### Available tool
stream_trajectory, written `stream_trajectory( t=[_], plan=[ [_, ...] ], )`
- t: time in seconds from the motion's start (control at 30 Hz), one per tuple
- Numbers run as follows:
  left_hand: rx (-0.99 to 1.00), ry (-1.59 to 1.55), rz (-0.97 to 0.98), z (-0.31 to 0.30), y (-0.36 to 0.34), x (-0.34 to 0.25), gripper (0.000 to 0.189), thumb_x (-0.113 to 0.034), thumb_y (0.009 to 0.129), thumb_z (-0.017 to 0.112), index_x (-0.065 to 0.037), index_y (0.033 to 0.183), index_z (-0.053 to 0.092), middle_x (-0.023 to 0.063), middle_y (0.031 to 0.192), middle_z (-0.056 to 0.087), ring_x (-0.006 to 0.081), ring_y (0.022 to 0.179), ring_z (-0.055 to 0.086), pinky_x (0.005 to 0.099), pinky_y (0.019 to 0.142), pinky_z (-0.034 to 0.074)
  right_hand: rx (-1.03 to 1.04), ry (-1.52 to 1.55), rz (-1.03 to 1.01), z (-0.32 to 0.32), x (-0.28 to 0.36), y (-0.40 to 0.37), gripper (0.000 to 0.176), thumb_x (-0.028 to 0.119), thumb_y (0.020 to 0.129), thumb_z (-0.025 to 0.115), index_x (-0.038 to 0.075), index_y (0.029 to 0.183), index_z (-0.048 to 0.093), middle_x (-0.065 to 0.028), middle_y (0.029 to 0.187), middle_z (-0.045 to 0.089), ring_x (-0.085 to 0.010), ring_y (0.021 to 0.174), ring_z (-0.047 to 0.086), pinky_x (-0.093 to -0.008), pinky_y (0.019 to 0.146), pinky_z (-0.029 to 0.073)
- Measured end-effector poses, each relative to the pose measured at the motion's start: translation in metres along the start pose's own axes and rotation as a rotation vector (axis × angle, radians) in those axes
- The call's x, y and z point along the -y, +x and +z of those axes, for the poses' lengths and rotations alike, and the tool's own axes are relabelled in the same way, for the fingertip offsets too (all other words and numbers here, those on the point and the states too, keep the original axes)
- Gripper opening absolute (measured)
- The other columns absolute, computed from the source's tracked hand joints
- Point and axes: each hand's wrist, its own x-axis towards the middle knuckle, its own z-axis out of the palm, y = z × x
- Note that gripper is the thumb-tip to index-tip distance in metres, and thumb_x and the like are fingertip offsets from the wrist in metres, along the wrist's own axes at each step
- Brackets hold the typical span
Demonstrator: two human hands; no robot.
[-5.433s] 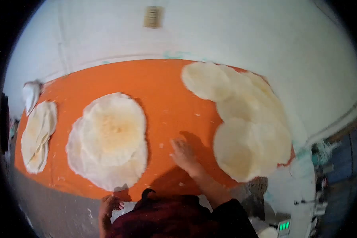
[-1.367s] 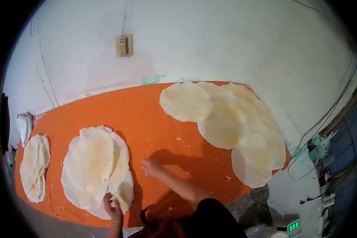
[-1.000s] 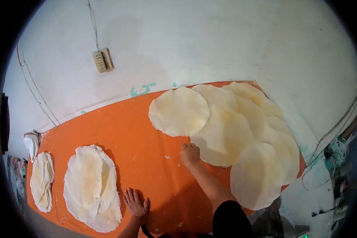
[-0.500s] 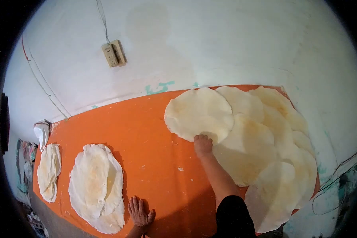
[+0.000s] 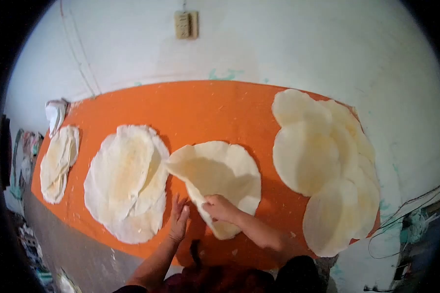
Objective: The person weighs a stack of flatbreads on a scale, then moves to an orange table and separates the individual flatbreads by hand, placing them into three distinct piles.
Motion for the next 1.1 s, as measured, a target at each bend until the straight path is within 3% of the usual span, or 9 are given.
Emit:
stream_trajectory(
  t=[0.13,0.3,0.5,0.6,0.63,0.83,0.87,1.0,1.1],
  plan=[
    [0.097,-0.387,-0.035,-0.001,-0.039,-0.032,0.075,-0.024,0.078,0.062,-0.008,0.133,0.014,0.0108,0.117,0.042,0.0197,0.106,0.044,0.0328,0.089,0.039,0.214,0.159,-0.077,0.064,0.0,-0.011,0.026,0.025,0.085,0.053,0.005,0.1,0.054,0.0015,0.083,0.054,-0.0066,0.071,0.051,-0.0229,0.06,0.045],
    [0.084,-0.35,-0.078,-0.01,-0.057,-0.042,0.054,-0.012,0.08,0.057,-0.004,0.124,0.029,0.0086,0.103,0.05,0.0169,0.091,0.052,0.0291,0.076,0.045,0.172,0.235,-0.045,0.086,-0.022,-0.013,0.026,0.021,0.085,0.052,0.006,0.107,0.052,0.002,0.088,0.054,-0.0057,0.078,0.049,-0.0225,0.065,0.043],
    [0.067,-0.034,-0.167,-0.041,-0.034,0.0,0.028,-0.008,0.087,0.043,0.003,0.113,0.043,0.0087,0.098,0.054,0.0185,0.088,0.052,0.0295,0.074,0.044,-0.45,0.264,-0.203,0.115,-0.074,0.017,0.021,0.017,0.083,0.054,0.002,0.097,0.06,0.0004,0.072,0.055,-0.01,0.062,0.05,-0.0263,0.055,0.043],
    [0.01,-0.175,-0.316,-0.032,-0.024,-0.089,0.033,-0.008,0.085,0.044,0.004,0.116,0.043,0.0117,0.102,0.056,0.0222,0.091,0.053,0.0301,0.077,0.044,-0.515,0.435,-0.12,0.047,-0.007,-0.032,0.027,0.016,0.086,0.052,-0.003,0.104,0.055,-0.0064,0.09,0.059,-0.0152,0.078,0.057,-0.0296,0.069,0.047],
    [0.162,-0.503,-0.301,-0.053,-0.013,-0.089,0.038,-0.008,0.084,0.045,0.003,0.121,0.042,0.0144,0.112,0.053,0.0229,0.095,0.053,0.0294,0.079,0.043,-0.552,0.457,-0.08,0.013,-0.005,-0.04,0.026,0.016,0.085,0.052,-0.004,0.101,0.057,-0.007,0.089,0.06,-0.0162,0.078,0.058,-0.031,0.069,0.047],
    [0.093,0.129,0.128,-0.18,0.007,-0.163,0.047,-0.021,0.087,0.043,0.003,0.127,0.035,0.0122,0.114,0.051,0.02,0.098,0.051,0.0294,0.082,0.04,-0.817,0.293,-0.241,-0.089,0.043,-0.096,0.019,0.019,0.082,0.052,0.001,0.082,0.059,-0.0037,0.076,0.059,-0.0125,0.068,0.056,-0.0279,0.061,0.045],
    [0.044,-0.27,-0.037,-0.204,0.011,-0.162,0.045,-0.022,0.087,0.043,0.001,0.125,0.037,0.0112,0.111,0.051,0.0203,0.095,0.052,0.0299,0.082,0.04,-0.85,0.307,-0.235,-0.1,0.045,-0.095,0.018,0.018,0.082,0.051,0.002,0.081,0.059,-0.0027,0.075,0.057,-0.0118,0.067,0.055,-0.027,0.06,0.045],
    [-0.199,-0.432,0.007,-0.283,-0.023,-0.144,0.039,-0.019,0.089,0.041,-0.002,0.123,0.037,0.0145,0.109,0.052,0.0282,0.095,0.054,0.04,0.082,0.047,-0.971,0.203,-0.273,-0.111,0.077,-0.082,0.015,0.014,0.081,0.051,0.002,0.076,0.057,0.0,0.067,0.053,-0.0114,0.062,0.048,-0.0262,0.058,0.042],
    [-0.329,-0.564,-0.144,-0.367,-0.033,-0.038,0.043,-0.021,0.086,0.048,-0.003,0.123,0.039,0.0115,0.116,0.051,0.0277,0.1,0.054,0.042,0.082,0.048,-0.994,-0.24,-0.399,-0.125,0.099,-0.055,0.013,0.012,0.08,0.05,0.0,0.076,0.054,-0.0039,0.063,0.05,-0.0141,0.058,0.042,-0.0275,0.058,0.039]
  ],
)
